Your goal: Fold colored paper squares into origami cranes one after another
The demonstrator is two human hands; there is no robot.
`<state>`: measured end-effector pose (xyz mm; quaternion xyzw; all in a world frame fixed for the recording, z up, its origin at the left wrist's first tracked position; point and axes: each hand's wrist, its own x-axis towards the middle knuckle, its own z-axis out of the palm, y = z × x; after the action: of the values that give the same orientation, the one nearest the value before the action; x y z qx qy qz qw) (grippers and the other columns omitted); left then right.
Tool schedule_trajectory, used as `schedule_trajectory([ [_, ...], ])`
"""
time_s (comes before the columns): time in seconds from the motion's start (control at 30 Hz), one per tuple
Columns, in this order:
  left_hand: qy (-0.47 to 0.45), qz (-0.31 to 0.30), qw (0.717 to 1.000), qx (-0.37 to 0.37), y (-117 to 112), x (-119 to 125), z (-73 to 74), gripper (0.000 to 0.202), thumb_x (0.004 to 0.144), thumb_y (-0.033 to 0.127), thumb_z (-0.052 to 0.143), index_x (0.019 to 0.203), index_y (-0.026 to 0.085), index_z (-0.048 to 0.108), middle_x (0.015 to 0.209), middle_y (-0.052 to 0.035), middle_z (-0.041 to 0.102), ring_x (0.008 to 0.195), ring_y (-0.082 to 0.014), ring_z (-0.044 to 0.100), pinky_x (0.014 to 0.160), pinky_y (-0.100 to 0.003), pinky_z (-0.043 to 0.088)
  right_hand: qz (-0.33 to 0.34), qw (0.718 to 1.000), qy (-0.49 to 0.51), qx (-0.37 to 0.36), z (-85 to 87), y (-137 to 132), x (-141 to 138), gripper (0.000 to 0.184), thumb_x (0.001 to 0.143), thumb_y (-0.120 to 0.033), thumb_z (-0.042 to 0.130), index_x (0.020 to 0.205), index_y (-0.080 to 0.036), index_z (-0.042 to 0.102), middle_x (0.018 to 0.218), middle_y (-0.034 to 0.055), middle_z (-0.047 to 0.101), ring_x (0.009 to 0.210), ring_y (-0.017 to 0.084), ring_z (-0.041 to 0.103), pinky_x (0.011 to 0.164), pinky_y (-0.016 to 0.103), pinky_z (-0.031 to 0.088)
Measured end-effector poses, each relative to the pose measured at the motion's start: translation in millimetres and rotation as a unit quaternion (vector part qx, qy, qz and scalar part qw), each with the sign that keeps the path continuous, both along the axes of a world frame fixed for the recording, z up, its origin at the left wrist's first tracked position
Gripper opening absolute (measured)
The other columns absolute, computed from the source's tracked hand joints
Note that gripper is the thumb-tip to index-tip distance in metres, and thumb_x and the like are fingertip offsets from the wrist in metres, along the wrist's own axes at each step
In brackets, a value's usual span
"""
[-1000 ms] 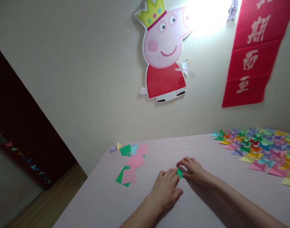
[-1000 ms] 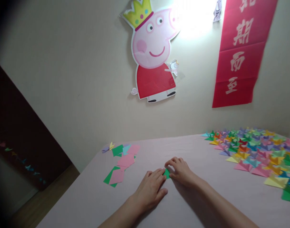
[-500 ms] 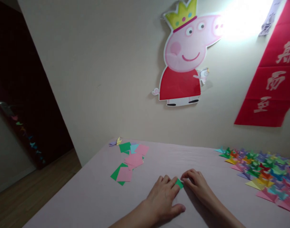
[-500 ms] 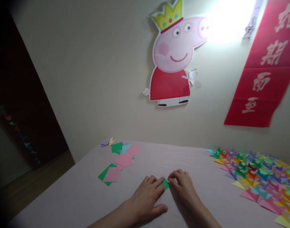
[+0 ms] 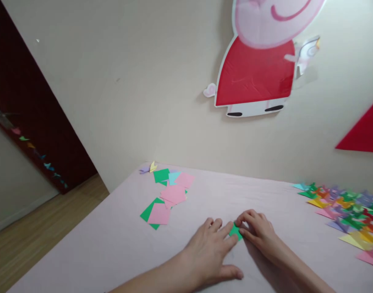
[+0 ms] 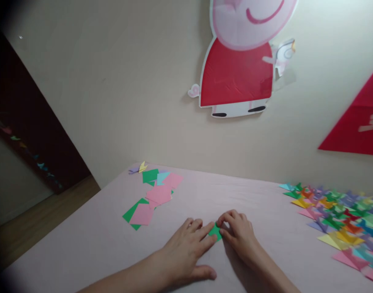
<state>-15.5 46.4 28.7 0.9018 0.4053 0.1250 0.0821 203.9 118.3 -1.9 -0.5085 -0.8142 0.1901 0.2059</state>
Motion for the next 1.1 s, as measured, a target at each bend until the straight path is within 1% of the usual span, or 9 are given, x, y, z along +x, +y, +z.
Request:
schedule_trajectory([
  [0.13, 0.027, -0.003, 1.000, -0.001, -6, -12, 4.7, 0.067, 0.091, 0.068, 0.045, 0.138, 0.020, 0.046, 0.147, -0.0089, 0.047, 0.128, -0.0317, 0.042, 0.109, -0.048, 0.028, 0.010, 1.000, -0.005, -0.027, 9.3, -7, 2, 0.019, 0.080, -0.024, 0.058, 0.092, -0.031, 0.069, 0.106, 0.0054, 0.065, 0.100, 0.029, 0.055, 0.089, 0.045, 0.043],
  [0.23, 0.043, 0.000, 0.999, 0.005, -10, -16, 8.2, 0.065, 0.091, 0.067, 0.045, 0.135, 0.020, 0.049, 0.144, -0.0083, 0.049, 0.126, -0.0311, 0.044, 0.108, -0.048, 0.029, 0.038, 0.999, -0.001, -0.040, 12.9, -8, 6, 0.028, 0.077, -0.019, 0.057, 0.098, -0.032, 0.070, 0.109, 0.0049, 0.064, 0.105, 0.029, 0.054, 0.095, 0.048, 0.042],
  [0.3, 0.044, 0.003, 0.999, 0.009, -11, -16, 9.3, 0.065, 0.091, 0.068, 0.046, 0.134, 0.019, 0.050, 0.142, -0.0083, 0.052, 0.125, -0.0304, 0.045, 0.108, -0.047, 0.028, 0.062, 0.997, 0.011, -0.040, 13.3, -8, 10, 0.030, 0.077, -0.018, 0.058, 0.100, -0.033, 0.070, 0.109, 0.0049, 0.064, 0.107, 0.029, 0.054, 0.097, 0.048, 0.042],
  [0.47, 0.026, 0.003, 1.000, 0.014, -8, -16, 9.5, 0.071, 0.090, 0.069, 0.046, 0.142, 0.021, 0.040, 0.144, -0.0075, 0.049, 0.126, -0.0283, 0.042, 0.108, -0.045, 0.029, 0.130, 0.987, 0.085, -0.032, 12.6, -7, 17, 0.022, 0.092, -0.029, 0.051, 0.104, -0.031, 0.069, 0.114, 0.0063, 0.061, 0.113, 0.026, 0.054, 0.102, 0.045, 0.043],
  [0.53, 0.025, -0.014, 1.000, 0.013, -2, -16, 9.8, 0.069, 0.091, 0.068, 0.046, 0.142, 0.023, 0.039, 0.145, -0.0065, 0.047, 0.125, -0.0270, 0.043, 0.107, -0.044, 0.032, 0.146, 0.984, 0.098, -0.032, 14.6, -6, 18, 0.023, 0.095, -0.033, 0.048, 0.103, -0.029, 0.069, 0.114, 0.0073, 0.061, 0.112, 0.025, 0.055, 0.101, 0.044, 0.045],
  [0.67, 0.026, -0.045, 0.999, 0.016, 13, -16, 8.8, 0.061, 0.092, 0.066, 0.045, 0.133, 0.022, 0.047, 0.144, -0.0060, 0.048, 0.126, -0.0272, 0.042, 0.105, -0.042, 0.033, 0.160, 0.981, 0.096, -0.046, 21.6, 2, 19, 0.027, 0.098, -0.039, 0.047, 0.094, -0.027, 0.071, 0.107, 0.0072, 0.062, 0.104, 0.023, 0.060, 0.093, 0.038, 0.050],
  [0.83, 0.012, -0.059, 0.998, 0.023, 23, -12, 4.2, 0.061, 0.093, 0.066, 0.042, 0.130, 0.017, 0.050, 0.146, -0.0086, 0.046, 0.129, -0.0276, 0.040, 0.108, -0.042, 0.029, 0.194, 0.979, 0.062, -0.024, 19.9, 11, 27, 0.022, 0.096, -0.038, 0.054, 0.092, -0.029, 0.074, 0.099, 0.0060, 0.064, 0.097, 0.022, 0.061, 0.083, 0.034, 0.053],
  [0.93, 0.010, -0.069, 0.997, 0.018, 24, -9, 2.5, 0.061, 0.095, 0.065, 0.041, 0.128, 0.014, 0.050, 0.142, -0.0099, 0.050, 0.127, -0.0263, 0.043, 0.108, -0.039, 0.030, 0.206, 0.977, 0.055, -0.015, 17.5, 12, 32, 0.019, 0.095, -0.037, 0.057, 0.095, -0.031, 0.075, 0.101, 0.0066, 0.065, 0.099, 0.023, 0.059, 0.082, 0.035, 0.052],
  [1.1, 0.006, -0.076, 0.997, 0.004, 26, -6, 2.0, 0.059, 0.094, 0.061, 0.047, 0.134, 0.017, 0.047, 0.137, -0.0067, 0.054, 0.123, -0.0253, 0.045, 0.106, -0.039, 0.032, 0.173, 0.980, 0.072, -0.072, 23.9, 11, 27, 0.024, 0.094, -0.044, 0.056, 0.088, -0.031, 0.075, 0.100, 0.0052, 0.065, 0.101, 0.024, 0.055, 0.088, 0.039, 0.049],
])
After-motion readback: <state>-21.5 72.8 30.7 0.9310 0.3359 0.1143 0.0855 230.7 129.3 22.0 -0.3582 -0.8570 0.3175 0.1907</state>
